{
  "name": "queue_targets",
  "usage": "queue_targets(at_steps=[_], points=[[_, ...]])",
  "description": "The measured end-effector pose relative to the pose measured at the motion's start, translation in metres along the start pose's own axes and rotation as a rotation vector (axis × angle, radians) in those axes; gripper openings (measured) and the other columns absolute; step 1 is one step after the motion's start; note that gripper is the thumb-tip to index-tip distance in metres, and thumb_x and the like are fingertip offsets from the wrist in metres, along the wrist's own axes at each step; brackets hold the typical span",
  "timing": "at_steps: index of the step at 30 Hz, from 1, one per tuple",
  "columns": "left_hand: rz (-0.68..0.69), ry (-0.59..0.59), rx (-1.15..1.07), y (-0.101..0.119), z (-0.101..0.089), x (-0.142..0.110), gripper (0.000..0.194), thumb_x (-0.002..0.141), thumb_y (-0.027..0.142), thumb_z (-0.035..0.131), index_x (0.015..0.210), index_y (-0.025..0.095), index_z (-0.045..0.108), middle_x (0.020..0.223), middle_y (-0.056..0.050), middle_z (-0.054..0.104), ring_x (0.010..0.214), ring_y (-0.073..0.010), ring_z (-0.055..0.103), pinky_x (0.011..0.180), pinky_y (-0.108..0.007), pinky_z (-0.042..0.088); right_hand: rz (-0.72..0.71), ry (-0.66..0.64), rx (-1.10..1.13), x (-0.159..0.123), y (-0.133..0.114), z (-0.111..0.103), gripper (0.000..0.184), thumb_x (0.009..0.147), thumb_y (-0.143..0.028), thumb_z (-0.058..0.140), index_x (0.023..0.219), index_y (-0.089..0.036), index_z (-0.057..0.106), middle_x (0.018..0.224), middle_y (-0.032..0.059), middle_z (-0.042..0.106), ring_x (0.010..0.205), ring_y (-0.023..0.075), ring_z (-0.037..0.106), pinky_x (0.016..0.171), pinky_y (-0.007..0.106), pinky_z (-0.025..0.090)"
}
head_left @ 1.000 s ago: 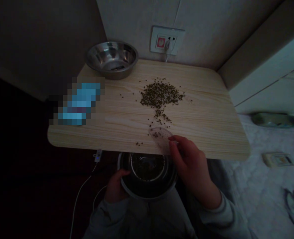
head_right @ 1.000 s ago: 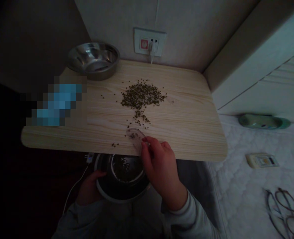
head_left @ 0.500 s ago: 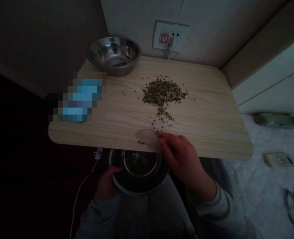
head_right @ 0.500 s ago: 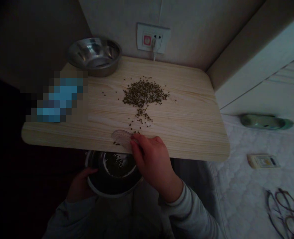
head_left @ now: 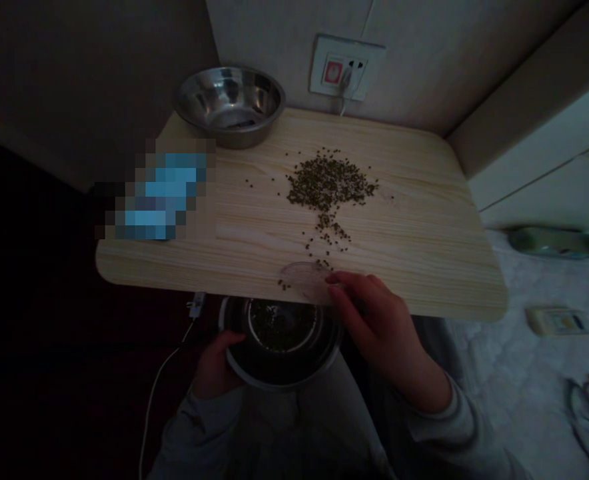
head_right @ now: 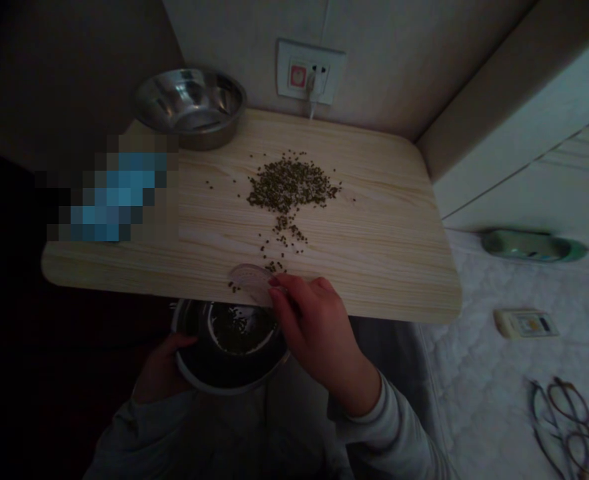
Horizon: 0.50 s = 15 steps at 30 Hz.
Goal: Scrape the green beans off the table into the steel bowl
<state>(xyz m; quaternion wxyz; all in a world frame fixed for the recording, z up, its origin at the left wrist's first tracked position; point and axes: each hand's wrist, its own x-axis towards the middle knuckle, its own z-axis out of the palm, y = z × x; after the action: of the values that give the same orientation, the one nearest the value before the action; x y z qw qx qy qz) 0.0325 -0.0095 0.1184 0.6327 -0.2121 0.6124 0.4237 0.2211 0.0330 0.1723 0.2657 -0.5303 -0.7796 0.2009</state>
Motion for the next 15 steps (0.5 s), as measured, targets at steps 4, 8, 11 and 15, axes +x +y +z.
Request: queue_targets(at_steps=[4,8,11,15], points=[[-0.061,-0.031,-0.029,0.001,0.001,-0.003,0.032,0.069,0.005,0.038,0.048,0.006,0.063,0.05,-0.011,0.063,0.066,-0.0258,0.063,0.064,-0.033,0.052,0.05,0.006,0.005,-0.011,0.005,-0.004,0.017,0.08,-0.023,0.045,0.094,-0.018,0.054,0.085,0.003,0.063,0.075,0.0124,0.055,0.065,0.026,0.043],[-0.084,-0.018,-0.014,0.001,0.0,-0.003,0.032,0.07,0.008,0.039,0.049,0.007,0.063,0.053,-0.011,0.065,0.067,-0.0259,0.063,0.063,-0.034,0.052,0.017,-0.029,-0.005,-0.016,0.006,-0.005,0.016,0.081,-0.022,0.045,0.093,-0.019,0.053,0.077,0.0016,0.062,0.068,0.0106,0.054,0.063,0.025,0.042],[-0.068,-0.063,-0.028,0.0,0.0,-0.001,0.031,0.07,0.007,0.038,0.052,0.008,0.064,0.053,-0.01,0.065,0.073,-0.0261,0.063,0.066,-0.035,0.052,-0.017,-0.039,-0.021,-0.014,0.004,-0.004,0.014,0.081,-0.02,0.044,0.091,-0.018,0.053,0.074,0.0009,0.061,0.064,0.0094,0.053,0.064,0.026,0.042],[-0.073,-0.026,-0.052,0.0,0.002,0.0,0.03,0.068,0.006,0.039,0.05,0.008,0.063,0.053,-0.011,0.065,0.076,-0.0279,0.062,0.068,-0.036,0.052,-0.054,-0.055,-0.03,-0.013,0.002,-0.004,0.015,0.081,-0.02,0.045,0.093,-0.018,0.053,0.075,0.0018,0.061,0.065,0.0102,0.053,0.063,0.026,0.041]])
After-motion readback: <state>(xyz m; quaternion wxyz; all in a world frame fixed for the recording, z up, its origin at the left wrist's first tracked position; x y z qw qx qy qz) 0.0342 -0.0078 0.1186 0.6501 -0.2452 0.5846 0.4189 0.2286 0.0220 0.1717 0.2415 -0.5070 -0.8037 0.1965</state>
